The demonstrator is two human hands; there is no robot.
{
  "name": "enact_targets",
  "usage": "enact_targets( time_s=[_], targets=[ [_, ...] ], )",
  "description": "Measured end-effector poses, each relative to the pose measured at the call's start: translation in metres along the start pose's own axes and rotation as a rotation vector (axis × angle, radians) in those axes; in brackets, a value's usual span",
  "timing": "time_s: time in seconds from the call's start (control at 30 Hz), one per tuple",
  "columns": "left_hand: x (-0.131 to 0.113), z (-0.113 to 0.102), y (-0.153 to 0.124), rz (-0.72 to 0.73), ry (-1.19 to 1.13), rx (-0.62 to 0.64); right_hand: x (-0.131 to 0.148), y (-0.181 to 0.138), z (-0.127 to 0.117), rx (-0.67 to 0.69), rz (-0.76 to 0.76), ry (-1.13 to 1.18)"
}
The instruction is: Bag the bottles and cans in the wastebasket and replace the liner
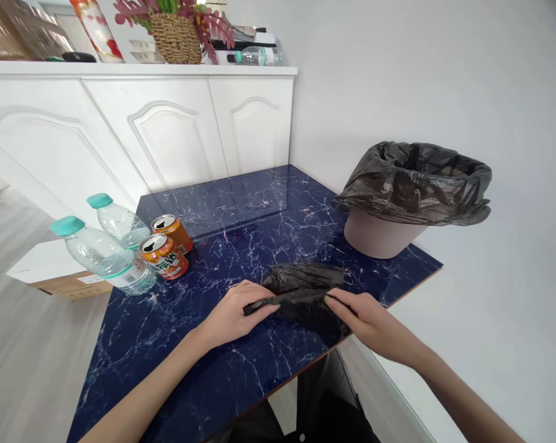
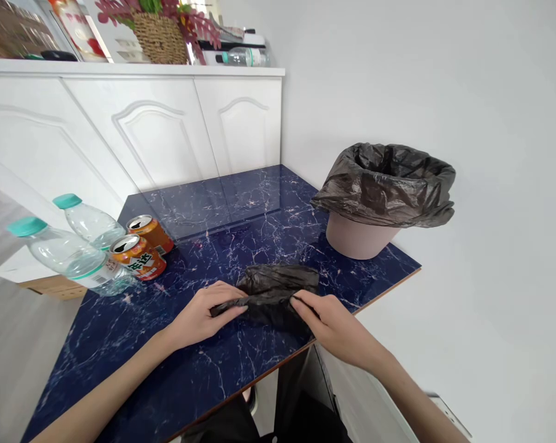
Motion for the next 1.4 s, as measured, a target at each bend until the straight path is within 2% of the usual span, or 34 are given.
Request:
enact_targets(
  time_s=[0.13,0.23,0.3,0.37,0.43,0.5,0.63,0.77,0.87,1.0,1.1,1.23,1.4],
  targets=[
    [0.014,-0.008,0.003,-0.23,-0.049,-0.154,-0.025,0.021,-0.005,-0.057,0.121,-0.009],
    [0.019,-0.009,0.004,-0.309,-0.028,-0.241,-0.031,0.024,-0.011,-0.263,0.217,-0.13],
    [0.024,-0.008,0.003,-0.33,-0.019,-0.277,-0.007,0.014,-0.019,-0.482,0.169,-0.226],
    [0.027,-0.007,0.003,-0.333,-0.024,-0.314,0.035,0.001,-0.015,-0.603,-0.018,-0.285],
    [0.029,-0.008,0.002,-0.321,-0.037,-0.354,0.074,-0.007,0.005,-0.55,-0.217,-0.328],
    [0.03,-0.009,0.0,-0.311,-0.048,-0.39,0.09,-0.005,0.032,-0.41,-0.276,-0.394],
    [0.035,-0.01,-0.004,-0.348,-0.006,-0.391,0.063,0.014,0.07,-0.176,-0.139,-0.478],
    [0.043,-0.006,-0.008,-0.392,0.247,-0.299,0.04,0.026,0.081,-0.078,-0.087,-0.485],
    [0.04,-0.008,-0.008,-0.31,0.365,-0.302,0.039,0.027,0.081,-0.064,-0.097,-0.506],
    [0.038,-0.014,-0.009,-0.238,0.337,-0.317,0.04,0.028,0.078,-0.071,-0.101,-0.513],
    [0.043,-0.025,-0.013,-0.264,0.207,-0.359,0.043,0.026,0.077,-0.068,-0.107,-0.512],
    [0.051,-0.044,-0.021,-0.323,0.027,-0.514,0.059,0.003,0.076,-0.139,-0.127,-0.525],
    [0.06,-0.048,-0.025,-0.353,-0.087,-0.57,0.07,-0.03,0.087,-0.227,-0.097,-0.551]
  ],
)
Point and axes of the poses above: each hand's wrist, its own y-axis towards the middle knuckle, its own z-axis out of the palm, x = y × z, the point moved 10 cm from there along y, towards the middle knuckle, and after that the axes turned 11 degrees about -y, right-handed, at the moved point
